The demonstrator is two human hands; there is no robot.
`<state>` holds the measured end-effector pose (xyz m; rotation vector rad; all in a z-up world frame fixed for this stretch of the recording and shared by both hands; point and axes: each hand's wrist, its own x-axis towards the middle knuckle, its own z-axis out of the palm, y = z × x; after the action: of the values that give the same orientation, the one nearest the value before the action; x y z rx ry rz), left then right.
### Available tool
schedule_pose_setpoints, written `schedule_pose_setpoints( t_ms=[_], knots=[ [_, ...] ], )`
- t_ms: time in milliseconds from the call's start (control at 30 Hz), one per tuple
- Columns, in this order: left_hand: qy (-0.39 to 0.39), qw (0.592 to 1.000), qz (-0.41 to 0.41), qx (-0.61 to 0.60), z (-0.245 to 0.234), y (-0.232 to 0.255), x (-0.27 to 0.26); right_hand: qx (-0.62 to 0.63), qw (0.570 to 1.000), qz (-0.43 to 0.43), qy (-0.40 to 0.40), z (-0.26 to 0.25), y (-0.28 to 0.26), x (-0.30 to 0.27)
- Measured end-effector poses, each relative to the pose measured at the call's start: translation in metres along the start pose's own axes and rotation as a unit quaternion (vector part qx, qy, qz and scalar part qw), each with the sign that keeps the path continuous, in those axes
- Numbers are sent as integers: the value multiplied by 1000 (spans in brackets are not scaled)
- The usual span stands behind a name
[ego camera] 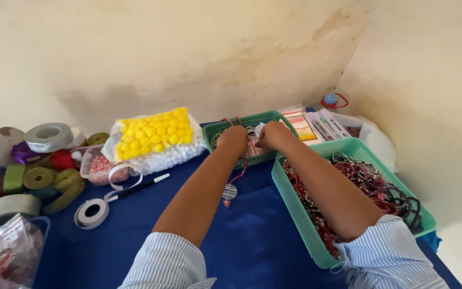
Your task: Packaging and labeling handmade necklaces and bracelets into small plastic bags.
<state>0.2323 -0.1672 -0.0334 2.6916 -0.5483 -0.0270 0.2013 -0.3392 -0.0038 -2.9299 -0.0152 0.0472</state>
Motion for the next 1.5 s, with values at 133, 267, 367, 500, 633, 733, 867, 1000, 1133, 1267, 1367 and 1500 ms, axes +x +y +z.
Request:
schedule_pose_setpoints(
  t_ms=[133,267,367,500,633,733,867,1000,1133,1267,1367,1500],
  knots=[
    [-36,999,-9,-1,-26,13,-20,-11,997,67,-24,-20,-33,-21],
    [-34,999,-21,-11,-31,17,-25,26,998,57,-10,-7,-28,-11],
    [-36,999,-25,-8,-29,17,-23,25,999,37,-6,8,-15,6],
    [-17,1000,-10,7,-22,13,-19,11,1000,1,-12,16,-2,15],
    [-22,1000,-19,4,-15,8,-14,80,996,9,-42,1,4,8],
    [-20,1000,-19,-13,-19,9,-19,259,963,33,-60,-10,7,0],
    [20,995,-18,-100,-16,2,-15,322,943,11,-87,-21,7,-8],
    [12,993,1,-114,-22,-2,-17,367,926,39,-82,-27,10,-11],
    [46,992,-1,-114,-28,-6,-24,361,929,44,-72,-42,6,-22],
    [127,969,72,-199,-22,-15,-22,374,926,8,-47,-42,17,-16],
    [140,949,112,-261,-25,-19,-20,394,919,2,-25,-62,1,-32],
    [162,921,135,-328,-51,-20,-50,404,914,-35,2,-71,-10,-38]
  ],
)
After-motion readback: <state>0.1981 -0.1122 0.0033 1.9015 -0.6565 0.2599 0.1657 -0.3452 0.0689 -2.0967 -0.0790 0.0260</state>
